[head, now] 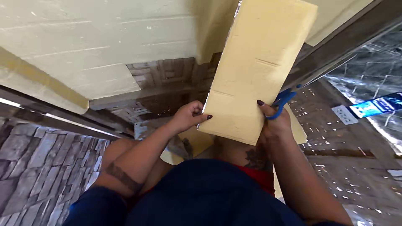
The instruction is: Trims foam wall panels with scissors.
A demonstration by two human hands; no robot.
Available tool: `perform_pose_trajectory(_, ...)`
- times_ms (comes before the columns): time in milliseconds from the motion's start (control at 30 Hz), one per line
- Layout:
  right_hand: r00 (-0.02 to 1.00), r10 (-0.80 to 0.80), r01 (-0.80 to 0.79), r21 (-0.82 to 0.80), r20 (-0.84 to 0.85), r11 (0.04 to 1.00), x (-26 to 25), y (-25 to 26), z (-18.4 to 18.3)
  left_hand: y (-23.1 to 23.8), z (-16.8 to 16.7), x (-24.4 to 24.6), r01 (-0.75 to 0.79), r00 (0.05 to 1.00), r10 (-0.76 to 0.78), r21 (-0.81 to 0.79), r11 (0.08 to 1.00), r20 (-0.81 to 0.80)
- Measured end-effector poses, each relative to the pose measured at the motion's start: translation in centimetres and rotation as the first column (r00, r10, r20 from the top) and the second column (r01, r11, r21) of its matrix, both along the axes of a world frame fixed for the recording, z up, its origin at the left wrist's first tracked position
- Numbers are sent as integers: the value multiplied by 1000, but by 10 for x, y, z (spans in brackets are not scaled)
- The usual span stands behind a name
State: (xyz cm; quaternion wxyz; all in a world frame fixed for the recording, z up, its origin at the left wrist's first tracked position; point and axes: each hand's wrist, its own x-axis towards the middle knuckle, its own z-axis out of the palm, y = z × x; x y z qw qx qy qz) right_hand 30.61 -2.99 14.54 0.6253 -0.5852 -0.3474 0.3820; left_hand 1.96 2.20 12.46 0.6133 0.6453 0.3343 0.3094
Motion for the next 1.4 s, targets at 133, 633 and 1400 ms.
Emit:
perform_pose_trajectory(133, 1000, 21, -21, 13, 8, 1000, 1, 2, -1, 0, 1, -3, 16, 1000, -16, 14, 1000, 4)
perform_pose_trajectory(633, 997, 61, -57, 74, -42, 996, 3, -1, -3, 5, -3, 0, -9, 999, 12, 66, 998, -39)
perform_pose_trajectory(1400, 933, 344, -349, -24, -106, 937, 13, -49, -19, 4, -25, 3, -168, 981, 140, 218, 961, 138)
